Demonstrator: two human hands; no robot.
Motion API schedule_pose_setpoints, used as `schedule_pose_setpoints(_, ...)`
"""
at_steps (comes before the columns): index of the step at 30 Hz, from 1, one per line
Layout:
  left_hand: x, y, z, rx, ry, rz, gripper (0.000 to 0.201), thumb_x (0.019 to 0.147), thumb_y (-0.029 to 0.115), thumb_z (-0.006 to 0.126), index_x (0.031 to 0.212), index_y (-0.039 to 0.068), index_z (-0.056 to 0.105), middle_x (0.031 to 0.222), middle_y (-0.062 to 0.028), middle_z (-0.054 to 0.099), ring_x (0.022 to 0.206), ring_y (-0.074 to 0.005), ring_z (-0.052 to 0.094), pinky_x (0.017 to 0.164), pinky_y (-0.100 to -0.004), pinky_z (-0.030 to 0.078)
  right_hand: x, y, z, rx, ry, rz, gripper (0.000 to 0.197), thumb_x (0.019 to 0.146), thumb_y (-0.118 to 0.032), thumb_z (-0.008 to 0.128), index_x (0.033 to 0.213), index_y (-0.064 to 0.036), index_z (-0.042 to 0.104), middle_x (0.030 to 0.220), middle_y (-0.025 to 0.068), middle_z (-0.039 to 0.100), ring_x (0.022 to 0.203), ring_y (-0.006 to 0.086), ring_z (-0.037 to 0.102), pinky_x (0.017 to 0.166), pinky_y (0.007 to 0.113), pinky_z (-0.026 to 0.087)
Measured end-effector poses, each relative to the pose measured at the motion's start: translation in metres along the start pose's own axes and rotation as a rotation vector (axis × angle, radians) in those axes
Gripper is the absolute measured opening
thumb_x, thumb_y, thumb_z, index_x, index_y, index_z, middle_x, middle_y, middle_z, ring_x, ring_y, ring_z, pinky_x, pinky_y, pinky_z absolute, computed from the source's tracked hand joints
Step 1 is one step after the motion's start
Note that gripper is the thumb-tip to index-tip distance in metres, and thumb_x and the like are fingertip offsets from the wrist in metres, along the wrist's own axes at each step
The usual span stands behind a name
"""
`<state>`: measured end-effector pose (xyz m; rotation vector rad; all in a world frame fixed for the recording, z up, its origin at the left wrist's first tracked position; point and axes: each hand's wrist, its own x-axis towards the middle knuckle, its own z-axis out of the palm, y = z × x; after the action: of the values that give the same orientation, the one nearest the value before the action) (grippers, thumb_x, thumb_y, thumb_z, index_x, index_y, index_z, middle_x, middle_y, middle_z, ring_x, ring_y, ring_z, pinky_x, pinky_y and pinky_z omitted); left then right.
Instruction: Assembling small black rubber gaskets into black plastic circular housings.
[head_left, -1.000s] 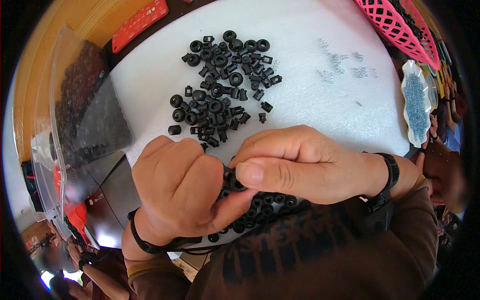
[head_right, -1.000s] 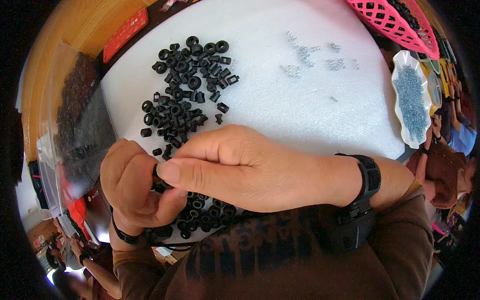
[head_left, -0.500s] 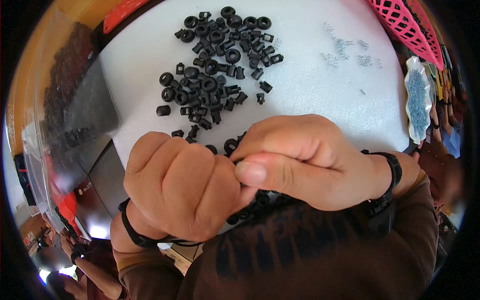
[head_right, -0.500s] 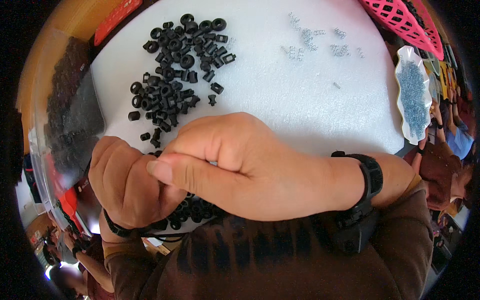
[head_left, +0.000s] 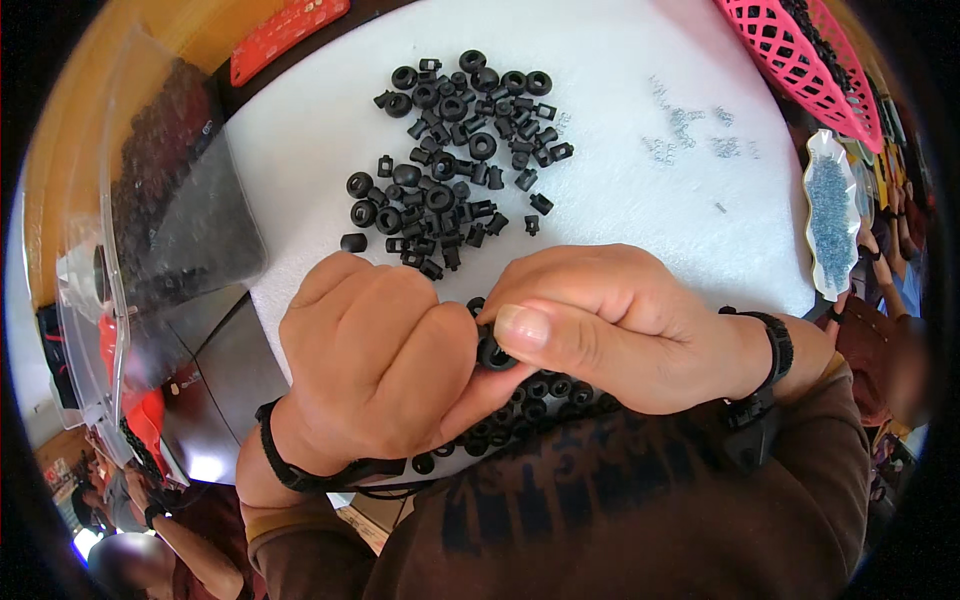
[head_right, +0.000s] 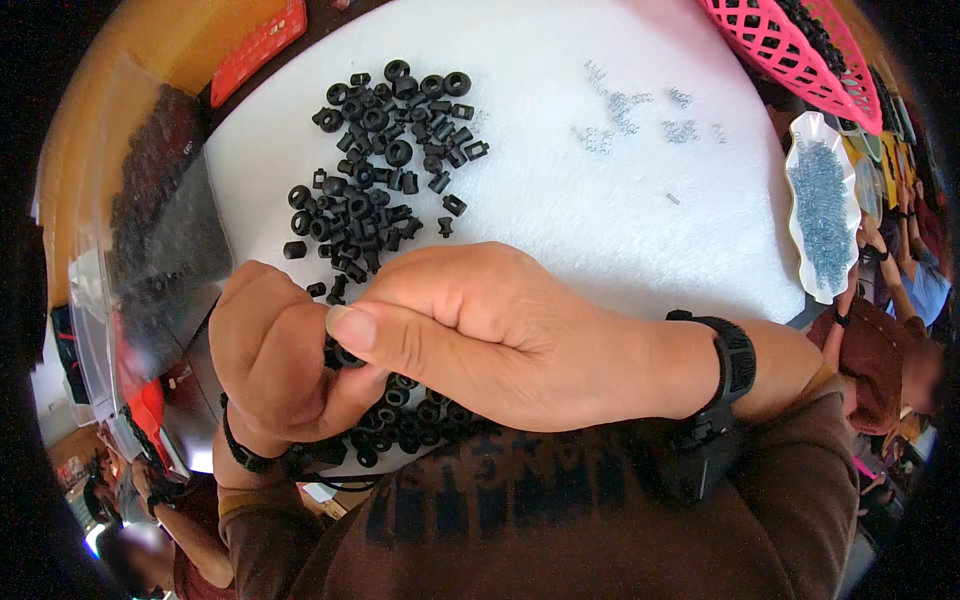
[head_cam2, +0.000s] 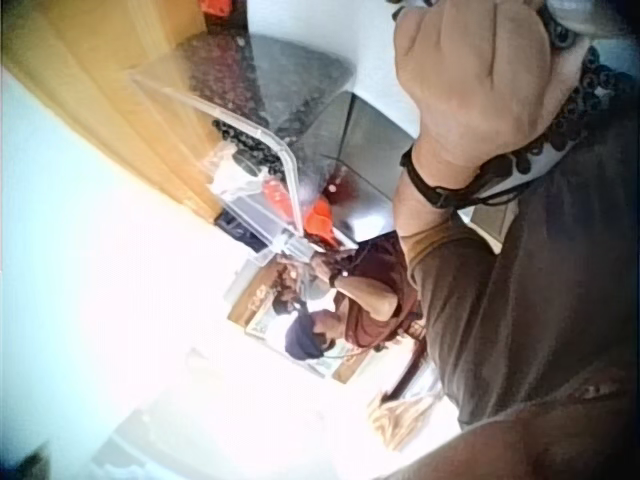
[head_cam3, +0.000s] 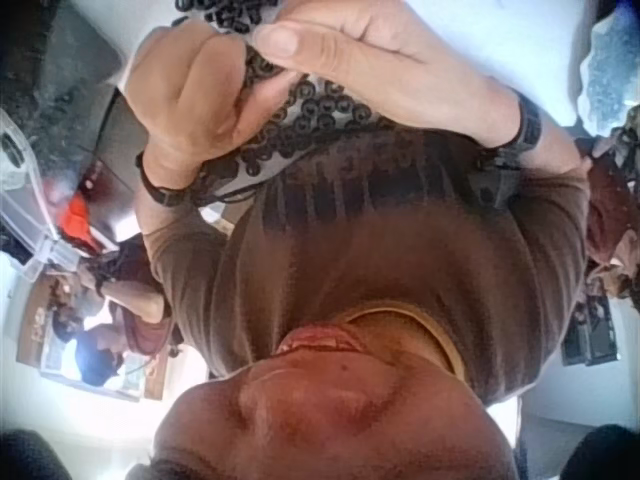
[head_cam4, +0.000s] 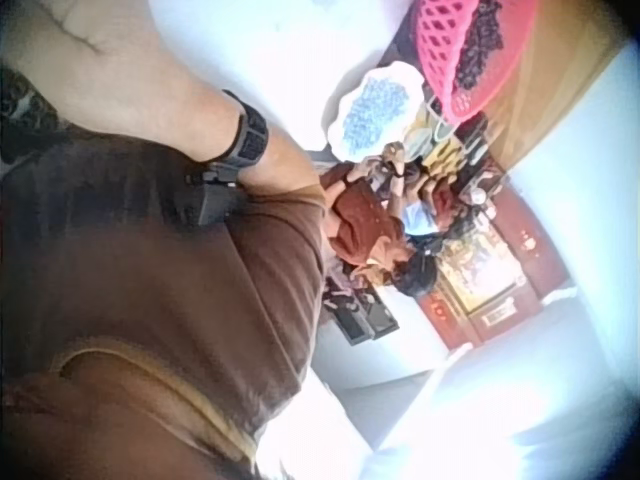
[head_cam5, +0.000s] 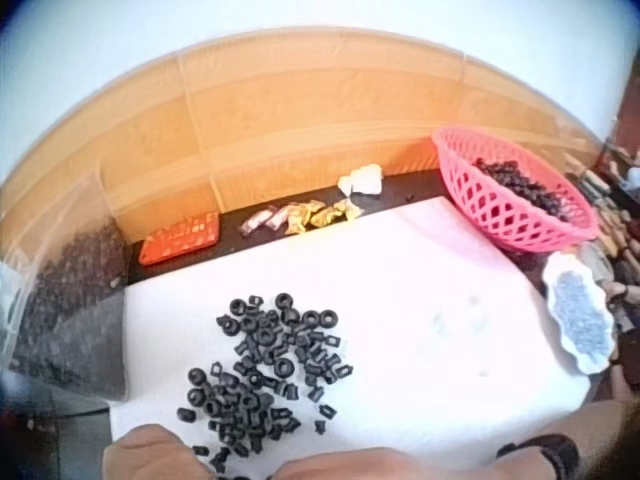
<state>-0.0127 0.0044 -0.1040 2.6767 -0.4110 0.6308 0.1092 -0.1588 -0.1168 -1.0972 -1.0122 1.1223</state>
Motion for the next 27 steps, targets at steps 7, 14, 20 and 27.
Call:
schedule_pose_setpoints(7,-0.001,0.0,0.001,0.048,0.003,0.025,0.037,0.07,0.032,0.072,0.067,0.003,0.049,0.062,-0.0079,0.041,0.05,-0.0249,0.039,0.046,-0.035,0.028,0.001,0.005,0.009,0.055,0.111,-0.054,0.037,0.099,-0.027,0.045,0.078,0.0018,0.058,0.066,0.0083,0.05,0.062,0.0153,0.049,0.059,0.029,0.04)
schedule_pose_setpoints(14,-0.003,0.001,-0.018,-0.551,-0.118,-0.245,0.028,0.075,0.028,0.071,0.07,0.005,0.055,0.06,-0.0077,0.047,0.048,-0.025,0.042,0.045,-0.035,0.03,-0.003,0.008,0.014,-0.013,0.036,-0.117,0.035,0.098,-0.027,0.046,0.078,0.0016,0.051,0.068,0.0117,0.048,0.061,0.0214,0.049,0.057,0.032,0.04)
schedule_pose_setpoints(20,-0.013,0.011,-0.02,-0.694,-0.095,-0.229,0.014,0.073,0.014,0.065,0.066,0.004,0.057,0.058,-0.0077,0.047,0.048,-0.0257,0.042,0.044,-0.0363,0.03,-0.005,0.007,0.023,-0.03,-0.068,-0.11,0.035,0.098,-0.028,0.046,0.08,0.0017,0.051,0.071,0.0157,0.052,0.064,0.03,0.052,0.058,0.037,0.041)
schedule_pose_setpoints(27,-0.021,0.011,-0.033,-0.654,0.225,-0.358,0.019,0.081,0.013,0.057,0.067,0.001,0.055,0.061,-0.0063,0.048,0.052,-0.0196,0.043,0.05,-0.0313,0.033,-0.01,-0.031,0.003,0.114,0.127,0.01,0.029,0.097,-0.025,0.046,0.086,0.0,0.055,0.079,0.0074,0.056,0.07,0.0156,0.054,0.065,0.03,0.044)
